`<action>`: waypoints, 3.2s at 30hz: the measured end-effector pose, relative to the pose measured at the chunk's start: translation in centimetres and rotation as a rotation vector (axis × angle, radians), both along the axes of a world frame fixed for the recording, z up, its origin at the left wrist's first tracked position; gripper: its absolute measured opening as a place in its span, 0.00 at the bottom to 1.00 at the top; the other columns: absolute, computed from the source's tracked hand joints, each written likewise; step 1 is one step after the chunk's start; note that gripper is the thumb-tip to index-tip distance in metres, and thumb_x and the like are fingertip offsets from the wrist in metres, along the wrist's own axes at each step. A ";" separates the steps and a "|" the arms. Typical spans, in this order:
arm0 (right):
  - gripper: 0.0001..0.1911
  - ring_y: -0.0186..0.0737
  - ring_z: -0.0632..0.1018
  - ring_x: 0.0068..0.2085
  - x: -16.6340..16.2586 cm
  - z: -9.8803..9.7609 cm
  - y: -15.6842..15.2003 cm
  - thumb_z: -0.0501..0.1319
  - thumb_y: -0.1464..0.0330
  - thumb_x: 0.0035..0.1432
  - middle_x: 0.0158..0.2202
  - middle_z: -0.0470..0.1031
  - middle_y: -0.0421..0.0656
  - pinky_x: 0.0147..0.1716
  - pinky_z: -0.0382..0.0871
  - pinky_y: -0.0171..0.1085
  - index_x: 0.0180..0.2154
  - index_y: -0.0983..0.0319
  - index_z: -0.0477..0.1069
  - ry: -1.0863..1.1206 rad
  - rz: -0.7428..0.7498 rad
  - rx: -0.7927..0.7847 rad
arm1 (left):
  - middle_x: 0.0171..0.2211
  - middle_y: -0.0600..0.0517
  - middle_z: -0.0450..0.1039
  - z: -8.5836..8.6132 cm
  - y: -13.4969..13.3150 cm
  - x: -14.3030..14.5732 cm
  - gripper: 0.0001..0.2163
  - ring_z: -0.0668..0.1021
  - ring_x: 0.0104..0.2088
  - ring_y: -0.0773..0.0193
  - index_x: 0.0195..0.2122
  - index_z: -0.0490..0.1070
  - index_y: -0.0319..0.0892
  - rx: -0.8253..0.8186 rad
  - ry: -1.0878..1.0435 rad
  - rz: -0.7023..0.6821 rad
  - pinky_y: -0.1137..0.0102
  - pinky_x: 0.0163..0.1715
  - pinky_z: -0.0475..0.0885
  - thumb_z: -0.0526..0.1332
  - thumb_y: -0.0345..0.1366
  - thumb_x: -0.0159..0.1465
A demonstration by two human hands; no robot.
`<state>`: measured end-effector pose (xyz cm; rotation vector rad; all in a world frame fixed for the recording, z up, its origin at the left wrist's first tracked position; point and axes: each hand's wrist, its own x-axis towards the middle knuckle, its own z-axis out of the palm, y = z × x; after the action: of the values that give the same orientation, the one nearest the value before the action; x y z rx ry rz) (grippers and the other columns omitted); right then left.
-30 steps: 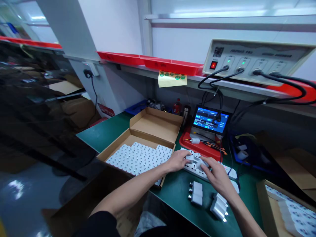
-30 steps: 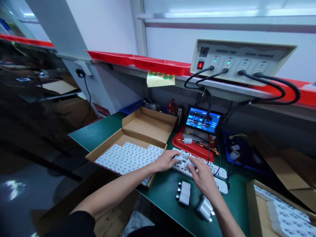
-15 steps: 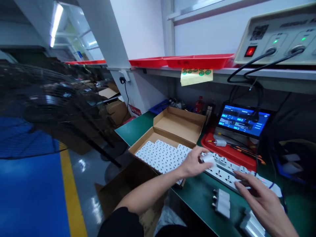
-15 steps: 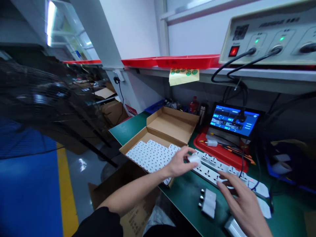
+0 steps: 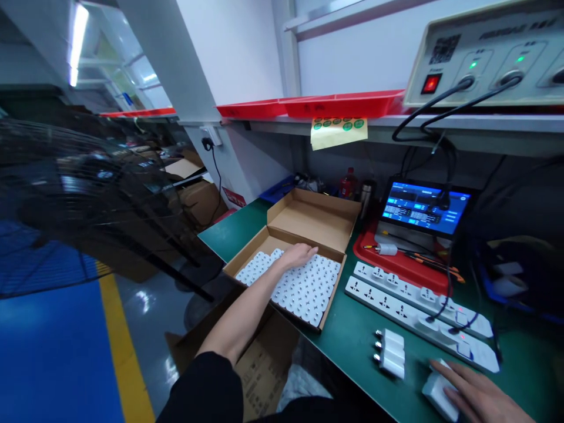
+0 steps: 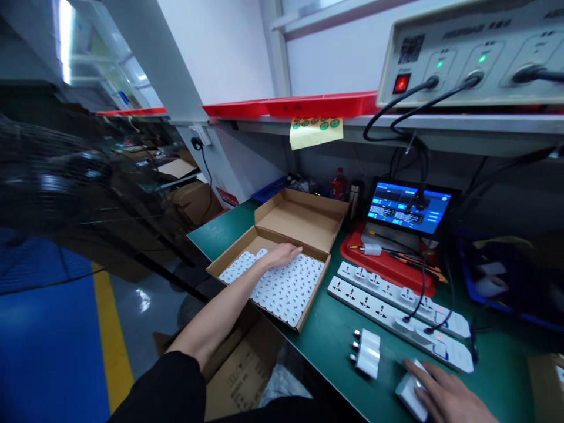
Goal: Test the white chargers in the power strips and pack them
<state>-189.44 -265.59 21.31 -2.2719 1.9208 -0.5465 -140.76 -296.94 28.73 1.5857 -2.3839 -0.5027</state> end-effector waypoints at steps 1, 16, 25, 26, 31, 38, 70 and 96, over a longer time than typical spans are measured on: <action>0.22 0.58 0.88 0.49 0.1 0.3 -0.2 0.60 0.46 0.69 0.55 0.86 0.43 0.44 0.87 0.52 0.59 0.39 0.82 0.011 0.015 0.060 | 0.42 0.41 0.83 0.1 0.3 -0.2 0.23 0.84 0.45 0.51 0.37 0.80 0.41 -0.017 -0.003 -0.002 0.66 0.45 0.73 0.53 0.50 0.79; 0.23 0.51 0.84 0.54 10.4 8.4 -7.0 0.50 0.66 0.78 0.60 0.79 0.52 0.50 0.79 0.43 0.67 0.59 0.70 0.147 -0.004 0.019 | 0.59 0.36 0.74 -4.1 22.2 -14.9 0.16 0.77 0.56 0.48 0.61 0.74 0.34 -0.812 0.029 -0.906 0.59 0.47 0.73 0.59 0.36 0.77; 0.21 0.47 0.83 0.46 13.8 8.3 -12.1 0.54 0.76 0.74 0.55 0.80 0.51 0.41 0.68 0.37 0.63 0.60 0.72 0.416 -0.075 0.188 | 0.34 0.48 0.72 -5.0 21.8 -13.9 0.04 0.75 0.36 0.56 0.40 0.73 0.40 -0.615 0.103 -0.955 0.63 0.32 0.68 0.65 0.34 0.70; 0.20 0.47 0.83 0.46 13.9 8.3 -12.3 0.54 0.77 0.73 0.55 0.80 0.51 0.40 0.67 0.38 0.62 0.60 0.72 0.422 -0.075 0.203 | 0.36 0.47 0.74 -4.6 21.2 -13.6 0.06 0.76 0.37 0.56 0.43 0.74 0.40 -0.545 0.140 -0.909 0.63 0.33 0.70 0.64 0.37 0.72; 0.19 0.50 0.84 0.47 14.1 8.2 -12.6 0.55 0.77 0.73 0.52 0.81 0.50 0.39 0.68 0.39 0.59 0.61 0.74 0.440 -0.065 0.226 | 0.48 0.44 0.79 -1.6 15.4 -12.8 0.14 0.81 0.47 0.54 0.61 0.71 0.42 -0.299 0.294 -0.603 0.63 0.46 0.78 0.60 0.39 0.77; 0.23 0.51 0.85 0.48 13.1 8.6 -9.7 0.56 0.69 0.76 0.65 0.76 0.53 0.40 0.76 0.42 0.68 0.59 0.68 0.368 -0.049 0.028 | 0.53 0.43 0.80 0.9 9.4 -14.6 0.11 0.83 0.53 0.50 0.56 0.77 0.43 -0.149 -0.002 -0.496 0.62 0.53 0.78 0.63 0.33 0.74; 0.15 0.48 0.79 0.32 2.1 8.8 -5.5 0.61 0.53 0.66 0.32 0.82 0.43 0.36 0.69 0.43 0.38 0.57 0.78 -0.245 -0.250 -0.068 | 0.44 0.44 0.84 1.6 14.0 -26.9 0.07 0.84 0.48 0.50 0.39 0.82 0.41 -0.091 0.212 -0.648 0.63 0.48 0.76 0.68 0.38 0.72; 0.13 0.50 0.82 0.42 10.9 7.0 -13.6 0.57 0.62 0.72 0.41 0.84 0.46 0.44 0.69 0.43 0.41 0.59 0.79 -0.101 -0.041 0.008 | 0.36 0.49 0.85 0.7 7.8 -15.3 0.06 0.83 0.40 0.56 0.36 0.84 0.43 0.016 0.362 -0.395 0.68 0.41 0.70 0.67 0.33 0.69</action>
<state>-178.55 -279.16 28.32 -2.1609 1.9214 -0.6444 -156.06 -289.14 29.44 0.9232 -2.4017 -0.8071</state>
